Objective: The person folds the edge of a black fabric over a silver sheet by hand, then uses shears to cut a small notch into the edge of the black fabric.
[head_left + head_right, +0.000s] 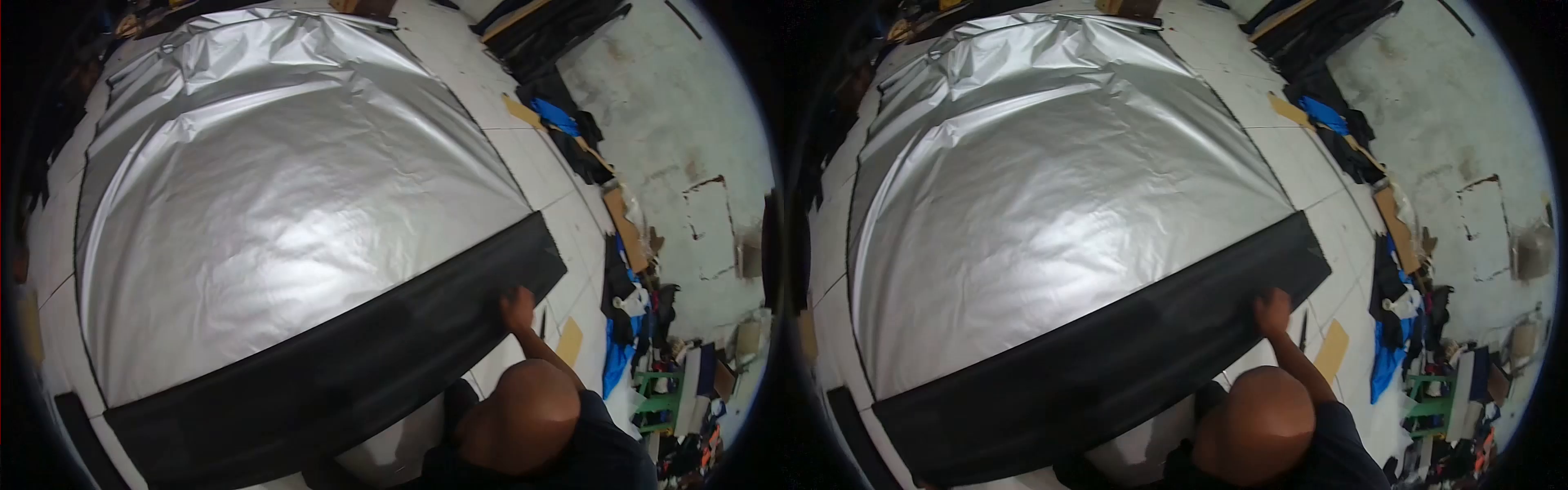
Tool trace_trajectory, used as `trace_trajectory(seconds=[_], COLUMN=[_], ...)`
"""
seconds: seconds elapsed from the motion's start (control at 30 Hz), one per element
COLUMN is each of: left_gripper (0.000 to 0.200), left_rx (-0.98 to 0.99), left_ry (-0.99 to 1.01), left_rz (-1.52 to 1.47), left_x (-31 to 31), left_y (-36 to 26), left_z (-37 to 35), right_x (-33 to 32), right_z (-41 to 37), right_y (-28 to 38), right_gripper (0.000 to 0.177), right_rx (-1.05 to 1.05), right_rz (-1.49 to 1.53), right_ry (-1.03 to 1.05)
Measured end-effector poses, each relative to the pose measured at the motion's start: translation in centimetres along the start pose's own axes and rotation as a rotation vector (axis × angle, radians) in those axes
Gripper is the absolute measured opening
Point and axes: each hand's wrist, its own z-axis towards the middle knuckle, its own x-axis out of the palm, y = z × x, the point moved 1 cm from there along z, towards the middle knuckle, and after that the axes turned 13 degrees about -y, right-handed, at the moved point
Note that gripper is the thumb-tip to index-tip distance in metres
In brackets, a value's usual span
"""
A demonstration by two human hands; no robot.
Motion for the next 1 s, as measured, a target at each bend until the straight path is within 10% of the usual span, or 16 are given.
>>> trace_trajectory(seconds=[0.13,0.2,0.27,0.57,1.0], left_gripper=[0.041,0.039,0.035,0.031,0.031], left_rx=[-0.397,-0.516,-0.533,-0.301,-0.076], left_ry=[0.324,0.391,0.305,0.114,0.022], left_rz=[-0.322,-0.54,-0.647,-0.566,-0.493], left_x=[-0.5,-0.1,0.2,0.3,-8.4], left_y=[1.9,0.8,-3.1,-4.1,-7.4], left_z=[-6.1,-11.1,-16.5,-12.6,-9.5], right_x=[-0.8,3.2,2.9,12.2,-1.2], right_z=[-4.9,-7.2,-6.5,1.0,6.3], right_y=[-8.4,-13.3,-11.6,-22.5,-26.4], right_gripper=[0.062,0.052,0.049,0.043,0.036], right_rx=[0.851,0.731,1.16,1.117,1.002], right_rz=[0.202,0.467,0.798,1.088,1.226], right_ry=[0.491,0.395,0.305,0.02,0.065])
